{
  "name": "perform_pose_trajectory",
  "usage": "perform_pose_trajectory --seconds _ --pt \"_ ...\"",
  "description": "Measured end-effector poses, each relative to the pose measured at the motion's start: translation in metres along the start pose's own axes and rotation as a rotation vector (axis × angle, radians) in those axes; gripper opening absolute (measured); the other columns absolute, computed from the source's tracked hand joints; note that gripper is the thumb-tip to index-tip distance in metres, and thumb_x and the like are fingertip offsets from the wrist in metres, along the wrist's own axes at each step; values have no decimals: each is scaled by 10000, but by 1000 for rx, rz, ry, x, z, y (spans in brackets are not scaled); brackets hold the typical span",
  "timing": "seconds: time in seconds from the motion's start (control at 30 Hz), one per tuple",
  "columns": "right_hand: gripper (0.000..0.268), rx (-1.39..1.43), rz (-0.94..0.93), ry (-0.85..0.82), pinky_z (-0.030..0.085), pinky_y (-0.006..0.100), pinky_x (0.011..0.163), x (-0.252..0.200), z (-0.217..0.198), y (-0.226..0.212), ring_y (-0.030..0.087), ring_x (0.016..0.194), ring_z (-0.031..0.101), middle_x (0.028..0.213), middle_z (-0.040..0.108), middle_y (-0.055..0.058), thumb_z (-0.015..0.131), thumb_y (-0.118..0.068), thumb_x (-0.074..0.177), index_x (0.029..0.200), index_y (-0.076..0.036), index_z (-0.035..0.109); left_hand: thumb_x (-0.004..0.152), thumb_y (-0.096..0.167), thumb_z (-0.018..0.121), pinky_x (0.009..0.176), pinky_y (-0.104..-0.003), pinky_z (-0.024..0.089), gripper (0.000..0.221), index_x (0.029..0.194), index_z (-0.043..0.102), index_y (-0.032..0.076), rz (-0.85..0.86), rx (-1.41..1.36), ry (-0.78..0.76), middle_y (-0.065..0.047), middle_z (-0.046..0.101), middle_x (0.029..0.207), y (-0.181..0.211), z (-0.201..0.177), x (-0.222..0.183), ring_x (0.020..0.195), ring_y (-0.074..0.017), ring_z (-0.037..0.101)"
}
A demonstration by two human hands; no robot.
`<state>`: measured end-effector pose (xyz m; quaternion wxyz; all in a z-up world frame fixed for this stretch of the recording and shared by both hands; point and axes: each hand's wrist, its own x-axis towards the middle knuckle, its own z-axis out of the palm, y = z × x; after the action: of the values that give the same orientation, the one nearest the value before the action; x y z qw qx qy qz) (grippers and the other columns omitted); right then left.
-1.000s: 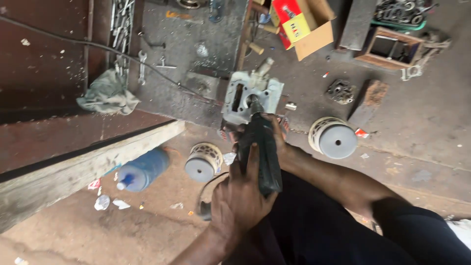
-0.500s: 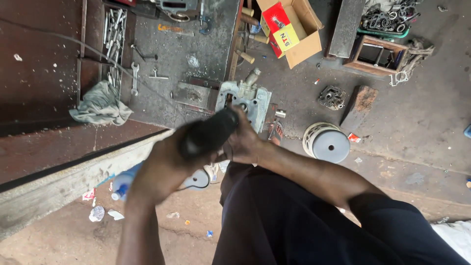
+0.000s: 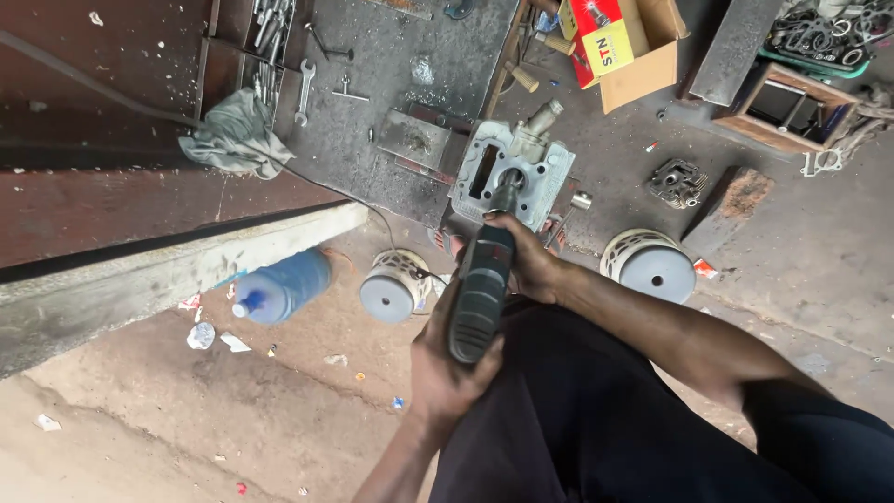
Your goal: Cleaning and repairing a motorcycle engine cylinder head by grinding the valves with a power drill and attachment.
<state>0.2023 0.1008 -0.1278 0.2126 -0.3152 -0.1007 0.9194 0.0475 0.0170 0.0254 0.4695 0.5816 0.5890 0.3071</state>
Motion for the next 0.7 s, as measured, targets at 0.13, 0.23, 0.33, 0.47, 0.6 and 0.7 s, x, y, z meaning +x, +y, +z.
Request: perform_pose_trajectory --seconds 0.13,0.23,0.33,0.47,0.6,0.7 --pt "688 53 -1 36 582 550 924 -5 -15 9 284 964 716 1035 683 143 517 -677 898 1145 -42 610 800 305 800 850 -385 653 873 1469 423 -110 -78 217 -4 -267 733 1145 35 2 6 976 -331 786" --pt "691 151 -23 1 591 514 914 -16 -3 -3 289 894 729 991 694 159 549 -686 885 1061 -25 644 774 316 826 799 -379 649 896 1463 423 -92 -129 286 -80 -248 738 1082 44 -3 15 898 -326 794" --pt "695 206 -22 -17 577 479 929 -15 7 -11 273 883 733 991 712 152 566 -684 867 1037 -18 673 784 296 828 788 -375 639 866 1463 438 -74 -94 244 -85 -221 755 1063 41 -8 16 891 -307 808" --pt "698 143 -3 13 550 469 910 -1 7 -6 235 920 729 1014 728 124 535 -691 862 1030 -29 684 810 248 812 870 -385 643 814 1473 457 -62 -42 142 -9 -221 766 1135 38 -11 9 998 -303 808" --pt "693 103 17 49 555 503 908 -19 11 -3 221 947 717 1015 715 109 491 -705 869 1037 -60 680 788 236 823 915 -388 643 848 1481 443 -68 -75 125 -42 -242 748 1174 48 -11 6 1058 -315 787" --pt "636 90 50 71 564 557 933 -21 26 -8 228 994 708 1053 694 84 466 -688 866 1073 -114 645 778 235 826 926 -386 632 855 1478 446 -76 -48 111 -58 -252 743 1190 46 -20 2 1087 -319 780"
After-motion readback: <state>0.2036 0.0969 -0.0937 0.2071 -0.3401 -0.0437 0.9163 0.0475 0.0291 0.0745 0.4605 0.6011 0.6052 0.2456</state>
